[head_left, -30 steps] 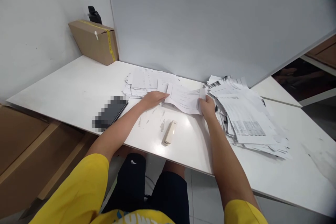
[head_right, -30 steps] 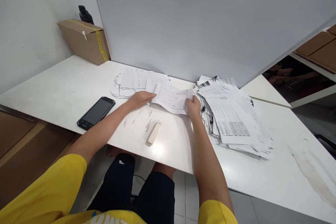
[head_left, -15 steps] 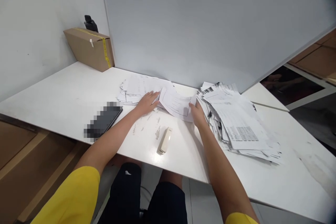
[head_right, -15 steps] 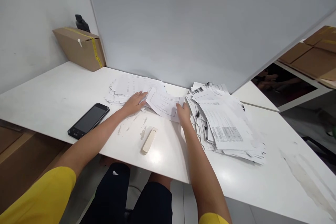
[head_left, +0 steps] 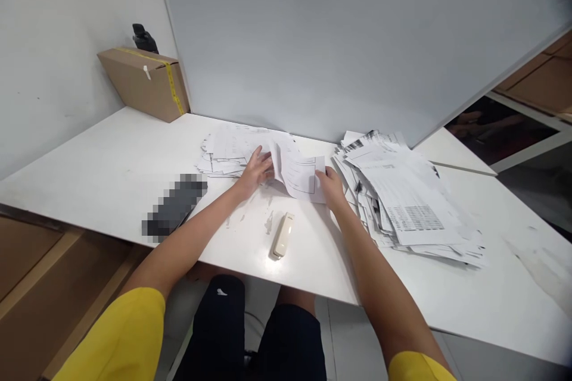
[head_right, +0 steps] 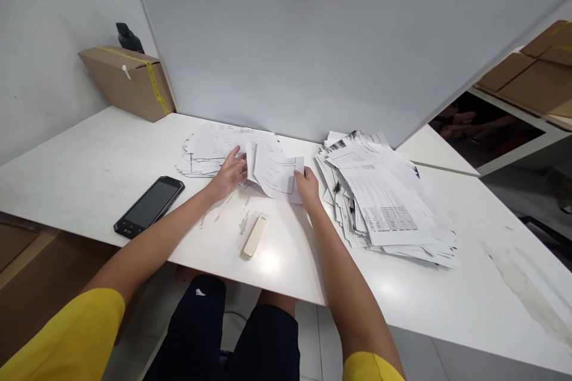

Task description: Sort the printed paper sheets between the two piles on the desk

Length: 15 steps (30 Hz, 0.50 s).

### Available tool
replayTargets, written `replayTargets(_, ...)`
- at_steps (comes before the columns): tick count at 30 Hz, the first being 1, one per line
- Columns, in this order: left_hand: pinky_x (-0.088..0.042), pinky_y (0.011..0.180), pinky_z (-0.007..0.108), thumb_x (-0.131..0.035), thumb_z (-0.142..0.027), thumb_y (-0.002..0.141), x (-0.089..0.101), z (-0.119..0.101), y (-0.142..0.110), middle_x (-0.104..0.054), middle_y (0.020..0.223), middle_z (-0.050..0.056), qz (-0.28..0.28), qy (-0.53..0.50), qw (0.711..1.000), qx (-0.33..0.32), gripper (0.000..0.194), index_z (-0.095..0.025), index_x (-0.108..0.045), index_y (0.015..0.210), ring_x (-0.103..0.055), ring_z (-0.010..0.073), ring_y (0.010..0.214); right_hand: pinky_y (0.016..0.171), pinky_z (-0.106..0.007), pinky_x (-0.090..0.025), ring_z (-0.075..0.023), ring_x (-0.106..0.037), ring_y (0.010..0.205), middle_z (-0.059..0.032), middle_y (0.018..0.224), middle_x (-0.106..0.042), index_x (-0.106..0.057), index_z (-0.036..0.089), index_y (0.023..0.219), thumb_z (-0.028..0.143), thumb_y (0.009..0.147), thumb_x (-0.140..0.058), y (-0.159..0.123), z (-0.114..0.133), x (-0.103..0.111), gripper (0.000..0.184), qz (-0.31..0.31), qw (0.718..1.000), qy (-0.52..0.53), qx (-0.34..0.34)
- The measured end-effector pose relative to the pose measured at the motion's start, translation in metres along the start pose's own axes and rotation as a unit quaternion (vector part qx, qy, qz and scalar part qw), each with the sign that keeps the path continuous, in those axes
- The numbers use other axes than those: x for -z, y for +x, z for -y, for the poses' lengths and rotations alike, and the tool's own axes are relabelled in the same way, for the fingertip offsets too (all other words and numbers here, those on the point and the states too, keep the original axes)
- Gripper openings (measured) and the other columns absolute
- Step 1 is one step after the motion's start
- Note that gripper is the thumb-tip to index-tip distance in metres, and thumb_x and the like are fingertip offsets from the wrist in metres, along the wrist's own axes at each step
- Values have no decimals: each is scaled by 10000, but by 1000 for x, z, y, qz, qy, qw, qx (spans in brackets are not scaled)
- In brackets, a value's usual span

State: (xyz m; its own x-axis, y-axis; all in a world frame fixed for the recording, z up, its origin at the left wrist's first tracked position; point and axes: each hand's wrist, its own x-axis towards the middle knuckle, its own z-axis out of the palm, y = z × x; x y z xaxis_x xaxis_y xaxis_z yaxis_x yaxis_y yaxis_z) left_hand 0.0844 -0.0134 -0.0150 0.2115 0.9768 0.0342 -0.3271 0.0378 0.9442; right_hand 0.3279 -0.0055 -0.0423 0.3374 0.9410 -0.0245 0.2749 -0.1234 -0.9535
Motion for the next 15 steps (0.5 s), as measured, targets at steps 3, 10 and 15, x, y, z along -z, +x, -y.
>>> replayTargets(3, -507, 1109, 439, -666, -408, 921, -6, -2, -4, -425, 1613, 188, -27, -5, 999, 27, 941, -192, -114, 1652, -600, 282, 1329, 846, -369, -477, -256, -618, 943, -65, 997, -714, -661, 213, 1004, 425, 749, -553, -1, -1, -1, 349, -12, 999, -34, 28)
replayTargets(10, -587, 1005, 433, -564, -511, 984, -3, 10, 1, -651, 1408, 167, -24, 91, 994, 56, 701, -186, -356, 1569, -718, 276, 1142, 861, -374, -485, -246, -612, 931, -56, 995, -719, -684, 217, 1076, 373, 745, -512, 0, -3, -1, 405, -9, 995, -50, 90)
replayTargets(15, -572, 1022, 442, -583, -551, 946, 5, 17, 6, -707, 1341, 136, -44, 177, 983, 1, 520, -191, -628, 1319, -682, 309, 1230, 877, -377, -500, -247, -624, 973, -56, 1023, -732, -684, 215, 1085, 356, 735, -500, 2, -5, -1, 420, -19, 992, -27, 122)
